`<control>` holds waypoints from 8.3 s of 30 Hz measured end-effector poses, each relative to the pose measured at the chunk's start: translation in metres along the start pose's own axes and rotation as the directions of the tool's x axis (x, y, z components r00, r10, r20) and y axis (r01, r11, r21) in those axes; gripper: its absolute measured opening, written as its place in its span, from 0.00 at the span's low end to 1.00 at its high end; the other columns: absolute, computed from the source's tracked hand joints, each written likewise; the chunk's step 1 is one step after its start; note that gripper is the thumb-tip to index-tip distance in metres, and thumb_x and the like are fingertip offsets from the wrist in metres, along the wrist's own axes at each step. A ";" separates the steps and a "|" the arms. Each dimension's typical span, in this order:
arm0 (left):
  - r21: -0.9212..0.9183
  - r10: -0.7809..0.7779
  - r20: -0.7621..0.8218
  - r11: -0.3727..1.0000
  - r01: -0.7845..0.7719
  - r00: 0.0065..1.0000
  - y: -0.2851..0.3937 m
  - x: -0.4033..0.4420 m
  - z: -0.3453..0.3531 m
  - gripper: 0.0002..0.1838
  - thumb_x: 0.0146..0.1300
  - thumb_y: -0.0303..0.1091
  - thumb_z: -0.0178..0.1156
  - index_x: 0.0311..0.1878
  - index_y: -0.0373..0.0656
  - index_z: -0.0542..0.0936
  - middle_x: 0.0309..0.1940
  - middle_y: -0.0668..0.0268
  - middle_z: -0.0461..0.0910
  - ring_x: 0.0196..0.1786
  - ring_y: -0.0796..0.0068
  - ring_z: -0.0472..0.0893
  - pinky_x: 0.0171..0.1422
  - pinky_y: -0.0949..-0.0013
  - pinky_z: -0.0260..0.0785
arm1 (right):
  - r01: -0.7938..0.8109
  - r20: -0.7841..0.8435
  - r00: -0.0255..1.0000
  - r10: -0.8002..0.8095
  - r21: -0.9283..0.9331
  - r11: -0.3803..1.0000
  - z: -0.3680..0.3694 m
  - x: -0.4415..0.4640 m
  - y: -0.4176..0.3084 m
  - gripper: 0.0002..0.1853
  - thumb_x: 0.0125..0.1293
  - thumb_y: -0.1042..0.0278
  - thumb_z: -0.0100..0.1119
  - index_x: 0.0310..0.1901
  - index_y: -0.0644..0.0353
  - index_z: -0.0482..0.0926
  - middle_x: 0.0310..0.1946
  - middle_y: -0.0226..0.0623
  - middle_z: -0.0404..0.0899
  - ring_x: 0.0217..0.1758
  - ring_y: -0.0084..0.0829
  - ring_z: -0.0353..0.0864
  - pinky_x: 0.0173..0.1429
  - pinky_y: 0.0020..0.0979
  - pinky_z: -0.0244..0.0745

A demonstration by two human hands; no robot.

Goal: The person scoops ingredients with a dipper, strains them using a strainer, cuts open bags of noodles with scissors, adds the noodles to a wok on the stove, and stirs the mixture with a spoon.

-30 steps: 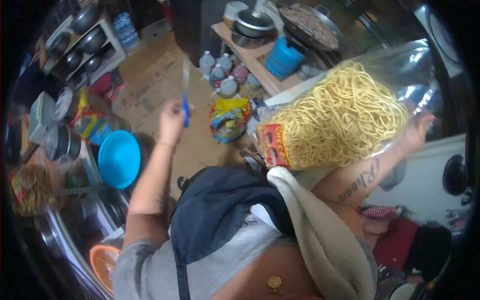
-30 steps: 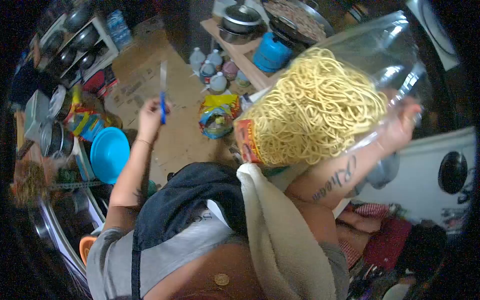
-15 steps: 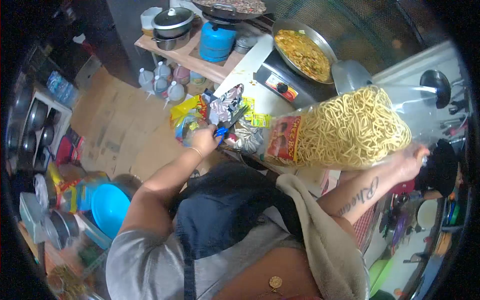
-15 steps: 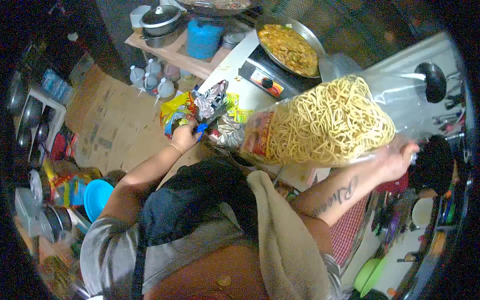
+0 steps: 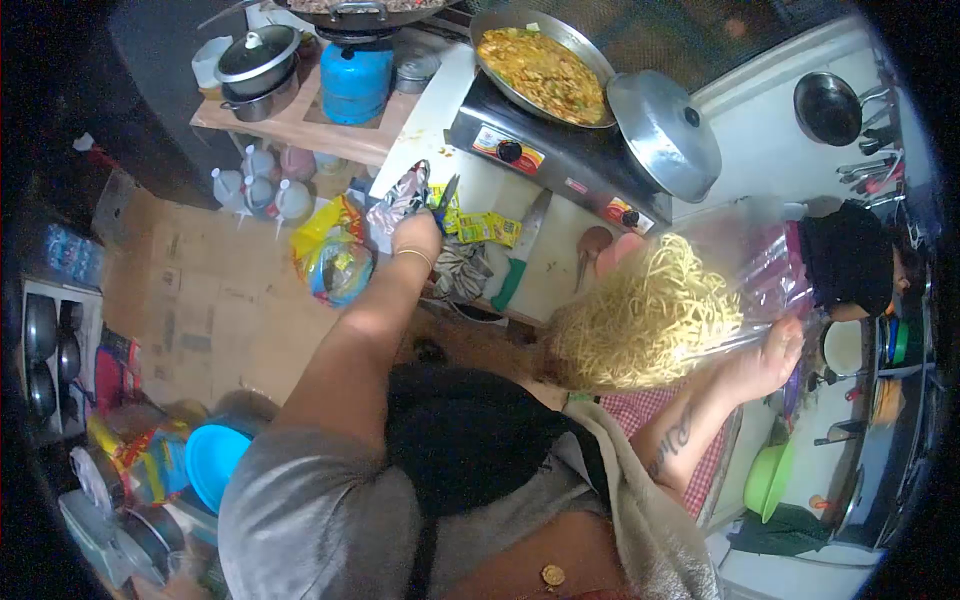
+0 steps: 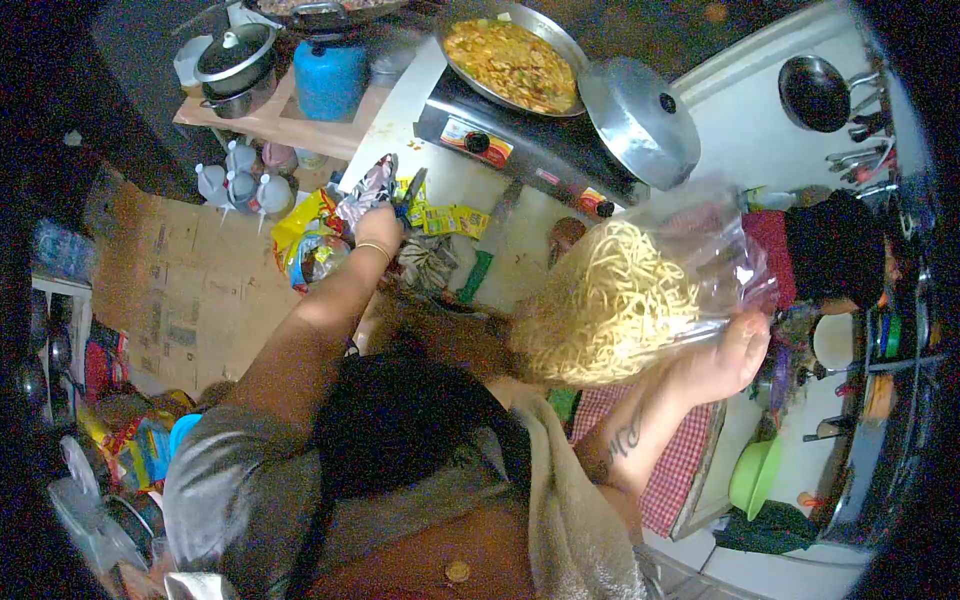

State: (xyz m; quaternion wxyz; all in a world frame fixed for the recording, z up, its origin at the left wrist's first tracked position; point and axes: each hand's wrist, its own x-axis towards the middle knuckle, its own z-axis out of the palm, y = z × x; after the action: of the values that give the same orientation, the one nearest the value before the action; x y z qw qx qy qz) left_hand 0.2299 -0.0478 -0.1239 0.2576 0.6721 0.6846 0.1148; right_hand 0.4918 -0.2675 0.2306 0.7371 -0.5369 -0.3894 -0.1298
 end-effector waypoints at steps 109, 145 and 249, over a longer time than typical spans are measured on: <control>-0.644 -0.159 -0.286 0.762 -0.067 0.945 -0.078 -0.049 -0.029 0.04 0.64 0.28 0.58 0.40 0.40 0.76 0.28 0.54 0.78 0.32 0.60 0.79 0.40 0.59 0.71 | 0.313 0.952 0.161 0.259 -0.298 0.902 0.212 -0.184 0.203 0.17 0.62 0.55 0.55 0.46 0.56 0.79 0.53 0.44 0.76 0.61 0.45 0.70 0.66 0.59 0.54; -0.719 0.423 -0.471 0.324 -0.615 0.774 0.205 -0.063 -0.175 0.12 0.73 0.38 0.50 0.42 0.38 0.74 0.33 0.59 0.76 0.38 0.70 0.75 0.46 0.65 0.69 | 0.056 0.644 0.764 0.019 -0.096 0.994 0.150 -0.037 0.179 0.12 0.73 0.63 0.47 0.38 0.63 0.75 0.31 0.33 0.74 0.35 0.28 0.72 0.43 0.31 0.70; -0.576 -0.023 -0.002 0.817 0.018 1.000 -0.042 -0.052 0.084 0.18 0.50 0.32 0.65 0.46 0.41 0.78 0.41 0.46 0.81 0.48 0.44 0.81 0.53 0.52 0.72 | 0.591 0.591 -0.752 0.293 0.408 0.696 0.250 -0.203 0.076 0.18 0.69 0.62 0.46 0.59 0.51 0.74 0.56 0.48 0.77 0.59 0.44 0.78 0.65 0.42 0.69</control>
State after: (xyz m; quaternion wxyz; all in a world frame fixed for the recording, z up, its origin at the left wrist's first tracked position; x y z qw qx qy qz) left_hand 0.2343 -0.1173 -0.2055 0.4468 0.5548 0.6263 0.3168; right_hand 0.2948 -0.0606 0.0628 -0.3347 -0.3157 -0.8789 0.1256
